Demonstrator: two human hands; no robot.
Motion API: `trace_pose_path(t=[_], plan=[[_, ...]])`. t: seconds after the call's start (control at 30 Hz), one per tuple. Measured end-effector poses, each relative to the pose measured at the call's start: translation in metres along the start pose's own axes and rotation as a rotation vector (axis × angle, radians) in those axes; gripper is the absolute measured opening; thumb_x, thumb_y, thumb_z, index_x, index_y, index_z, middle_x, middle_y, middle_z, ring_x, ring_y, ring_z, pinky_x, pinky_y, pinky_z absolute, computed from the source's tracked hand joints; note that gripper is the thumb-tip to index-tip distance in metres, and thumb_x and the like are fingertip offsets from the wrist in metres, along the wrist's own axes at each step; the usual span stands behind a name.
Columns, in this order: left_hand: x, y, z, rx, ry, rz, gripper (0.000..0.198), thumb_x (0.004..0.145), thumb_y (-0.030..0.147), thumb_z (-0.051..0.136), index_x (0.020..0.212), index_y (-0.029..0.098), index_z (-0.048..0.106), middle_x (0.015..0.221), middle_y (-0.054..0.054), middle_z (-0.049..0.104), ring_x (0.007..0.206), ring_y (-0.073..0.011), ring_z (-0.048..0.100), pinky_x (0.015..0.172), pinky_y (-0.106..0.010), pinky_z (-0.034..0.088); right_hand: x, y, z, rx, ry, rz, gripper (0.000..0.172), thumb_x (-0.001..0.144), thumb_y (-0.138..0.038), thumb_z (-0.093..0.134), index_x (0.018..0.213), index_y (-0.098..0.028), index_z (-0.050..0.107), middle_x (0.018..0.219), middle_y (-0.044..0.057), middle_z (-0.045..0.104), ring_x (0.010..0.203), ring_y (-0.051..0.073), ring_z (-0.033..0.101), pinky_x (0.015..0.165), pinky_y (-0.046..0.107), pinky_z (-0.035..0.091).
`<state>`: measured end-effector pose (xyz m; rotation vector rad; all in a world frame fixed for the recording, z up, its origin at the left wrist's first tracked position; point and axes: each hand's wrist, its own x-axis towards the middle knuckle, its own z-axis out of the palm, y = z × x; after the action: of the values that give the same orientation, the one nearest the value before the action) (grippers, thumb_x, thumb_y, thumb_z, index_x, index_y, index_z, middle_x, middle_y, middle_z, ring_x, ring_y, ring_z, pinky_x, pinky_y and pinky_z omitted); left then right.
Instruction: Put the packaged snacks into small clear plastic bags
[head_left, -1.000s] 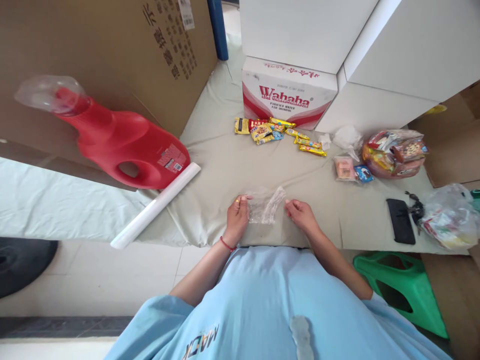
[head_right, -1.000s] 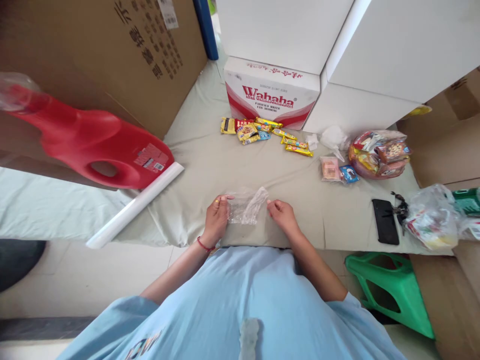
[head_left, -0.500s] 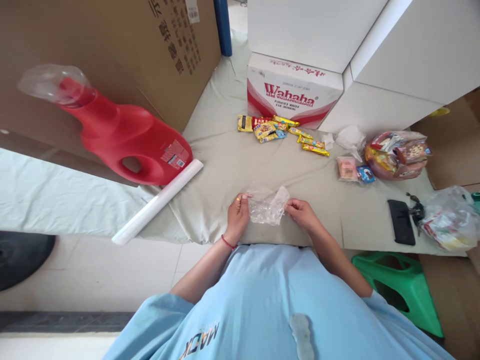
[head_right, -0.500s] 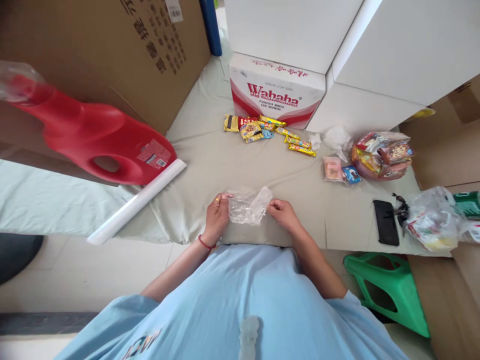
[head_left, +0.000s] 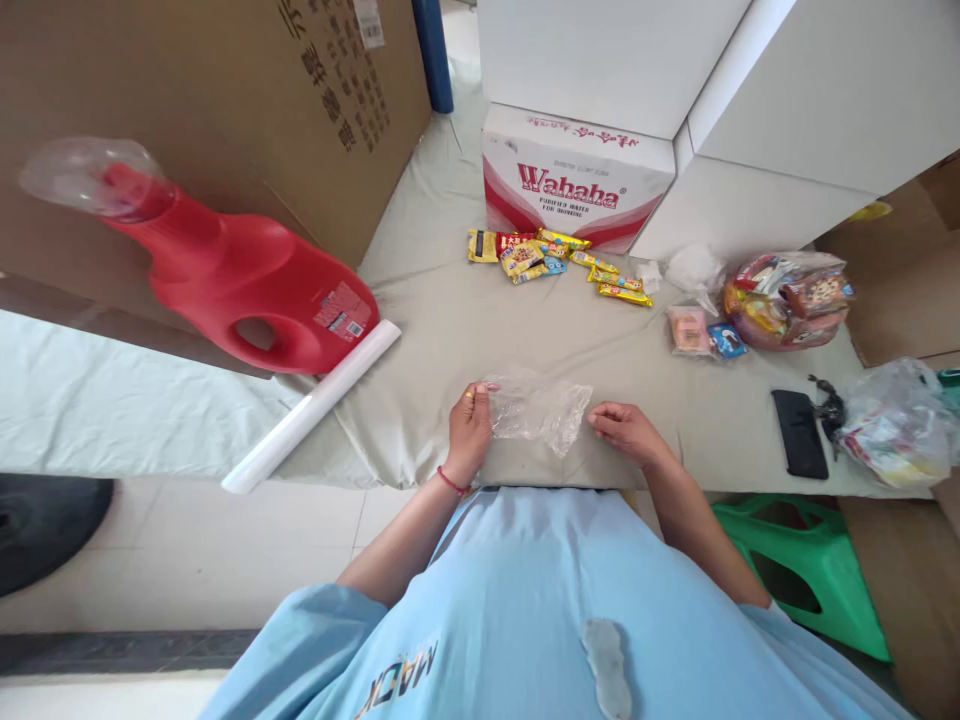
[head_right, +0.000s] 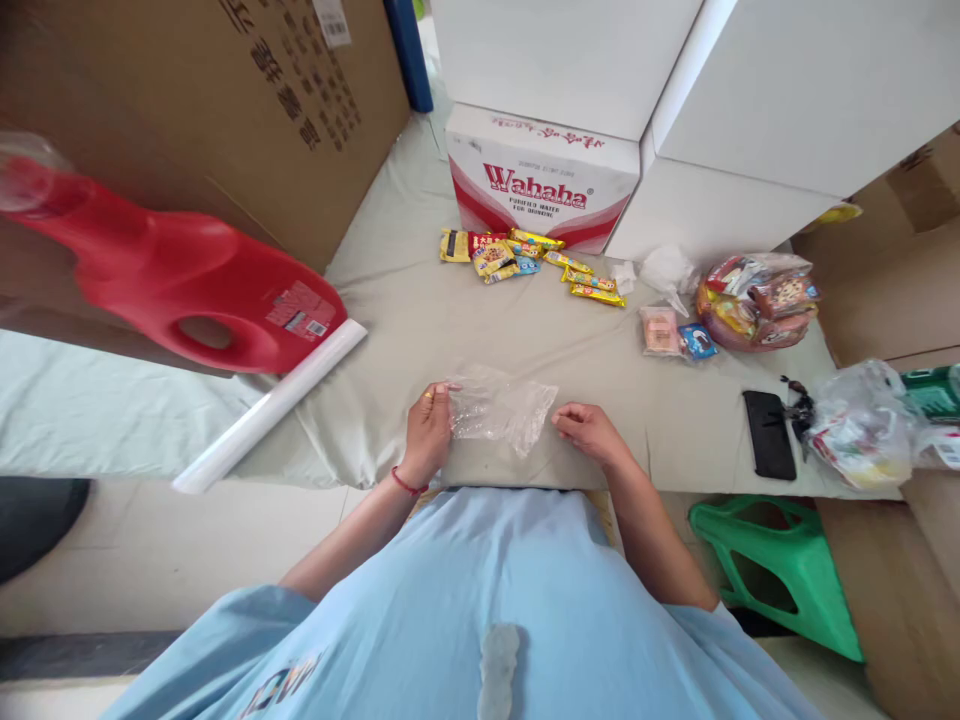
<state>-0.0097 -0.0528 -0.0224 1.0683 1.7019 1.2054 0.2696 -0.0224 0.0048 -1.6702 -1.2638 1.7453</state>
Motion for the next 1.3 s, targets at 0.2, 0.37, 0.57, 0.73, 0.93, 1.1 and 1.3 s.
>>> trace_pose_path(t=[0.2,0.37,0.57,0.73,0.93,1.1,1.3], plan=[[-0.003,0.001,0.002,0.02,0.005,0.013,0.05,0.107,0.062,0.041,0.105,0.023,0.072,0.073,0.0,0.062,0.072,-0.0189,0.057,0.074,-0.031,0.045,0.017,0.003,0.04,-0.167,0.127,-0.193,0.039,0.075,-0.06,0.07,0.076,-0.021,0.065,0.069,-0.002,0.062,0.063,0.015,0.051,0.063,0.028,0.039],[-0.006,0.001,0.003,-0.001,-0.003,0.03,0.048,0.107,0.061,0.042,0.106,0.023,0.072,0.073,-0.001,0.061,0.073,-0.0198,0.058,0.074,-0.031,0.045,0.016,-0.004,0.037,-0.232,0.553,-0.365,0.041,0.093,-0.058,0.052,0.096,-0.021,0.068,0.091,0.006,0.073,0.077,0.02,0.062,0.076,0.034,0.049],[-0.006,0.002,0.005,-0.042,0.008,0.014,0.045,0.105,0.062,0.047,0.103,0.024,0.072,0.069,0.001,0.057,0.069,-0.0192,0.054,0.069,-0.03,0.042,0.013,0.0,0.036,-0.33,0.419,-0.214,0.051,0.076,-0.053,0.076,0.114,-0.02,0.067,0.078,0.001,0.066,0.072,0.022,0.06,0.074,0.036,0.047],[-0.003,0.001,0.001,-0.191,0.038,-0.079,0.046,0.103,0.064,0.049,0.099,0.023,0.071,0.061,0.004,0.046,0.058,-0.0162,0.044,0.06,-0.029,0.037,0.011,0.011,0.037,0.041,0.293,-0.235,0.042,0.076,-0.049,0.077,0.107,-0.024,0.065,0.071,-0.005,0.055,0.063,0.016,0.05,0.062,0.03,0.041],[0.0,-0.001,-0.001,-0.302,0.021,-0.129,0.048,0.099,0.068,0.054,0.099,0.023,0.07,0.058,0.006,0.041,0.053,-0.0145,0.038,0.054,-0.029,0.032,-0.006,0.001,0.024,0.508,0.069,-0.31,0.035,0.073,-0.042,0.091,0.078,-0.023,0.061,0.092,-0.001,0.066,0.08,0.014,0.06,0.07,0.027,0.048],[-0.003,-0.001,-0.001,-0.285,-0.007,-0.117,0.048,0.101,0.068,0.052,0.102,0.023,0.07,0.057,0.006,0.04,0.052,-0.0148,0.037,0.054,-0.029,0.031,-0.009,-0.004,0.025,0.762,-0.1,-0.163,0.042,0.068,-0.033,0.096,0.092,-0.026,0.063,0.105,0.0,0.074,0.091,0.02,0.071,0.077,0.033,0.056],[-0.004,-0.003,-0.002,-0.21,0.005,-0.089,0.047,0.102,0.066,0.048,0.099,0.024,0.07,0.062,0.004,0.046,0.058,-0.0167,0.043,0.059,-0.031,0.037,-0.004,-0.009,0.032,0.721,-0.142,0.052,0.08,0.06,-0.022,0.097,0.133,-0.029,0.064,0.113,0.004,0.08,0.089,0.021,0.074,0.079,0.033,0.056]])
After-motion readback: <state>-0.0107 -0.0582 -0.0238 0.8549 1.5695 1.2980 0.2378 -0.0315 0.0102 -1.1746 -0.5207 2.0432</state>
